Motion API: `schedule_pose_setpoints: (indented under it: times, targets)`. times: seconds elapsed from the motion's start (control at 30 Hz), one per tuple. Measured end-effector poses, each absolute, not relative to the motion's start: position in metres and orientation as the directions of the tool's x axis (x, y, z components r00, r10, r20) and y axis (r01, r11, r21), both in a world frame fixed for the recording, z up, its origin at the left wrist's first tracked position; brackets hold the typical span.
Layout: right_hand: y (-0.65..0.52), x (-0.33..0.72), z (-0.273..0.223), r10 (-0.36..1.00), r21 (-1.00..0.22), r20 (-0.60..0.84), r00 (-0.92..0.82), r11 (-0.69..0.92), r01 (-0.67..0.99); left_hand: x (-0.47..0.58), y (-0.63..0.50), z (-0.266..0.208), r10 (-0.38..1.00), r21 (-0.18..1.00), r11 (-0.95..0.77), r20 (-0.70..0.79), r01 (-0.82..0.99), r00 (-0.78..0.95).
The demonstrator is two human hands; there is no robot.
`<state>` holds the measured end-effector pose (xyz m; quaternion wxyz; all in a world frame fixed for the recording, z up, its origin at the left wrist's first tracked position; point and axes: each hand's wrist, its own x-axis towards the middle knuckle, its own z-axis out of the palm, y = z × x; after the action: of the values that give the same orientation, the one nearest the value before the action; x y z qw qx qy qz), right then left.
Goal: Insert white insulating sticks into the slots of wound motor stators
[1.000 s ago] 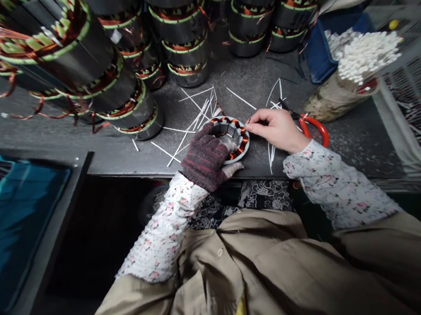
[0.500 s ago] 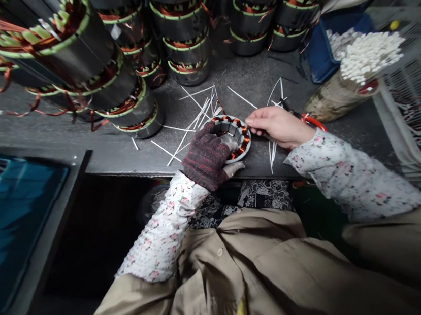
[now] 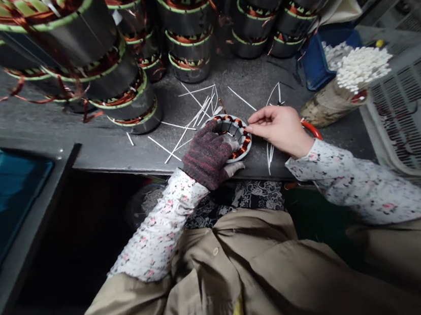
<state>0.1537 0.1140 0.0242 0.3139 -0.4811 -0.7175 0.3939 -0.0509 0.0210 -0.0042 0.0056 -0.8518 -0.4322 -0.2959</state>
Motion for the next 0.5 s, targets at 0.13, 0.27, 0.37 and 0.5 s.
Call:
schedule_pose_setpoints:
  times: [0.13, 0.27, 0.37, 0.5]
  targets:
    - [0.117, 0.152, 0.027, 0.938, -0.859, 0.033, -0.345, 0.203, 0.469, -0.050, 0.020, 0.000, 0.776, 0.238, -0.596, 0.415, 0.767, 0.474]
    - [0.118, 0.152, 0.026, 0.942, -0.925, -0.055, -0.331, 0.077, 0.372, -0.050, 0.020, 0.001, 0.786, 0.236, -0.588, 0.392, 0.773, 0.478]
    - [0.117, 0.153, 0.022, 0.947, -0.952, -0.094, -0.309, 0.005, 0.305, -0.050, 0.021, -0.001, 0.784, 0.238, -0.588, 0.402, 0.773, 0.473]
    - [0.117, 0.155, 0.017, 0.940, -0.938, -0.094, -0.329, 0.028, 0.347, -0.051, 0.021, -0.003, 0.769, 0.205, -0.600, 0.417, 0.773, 0.485]
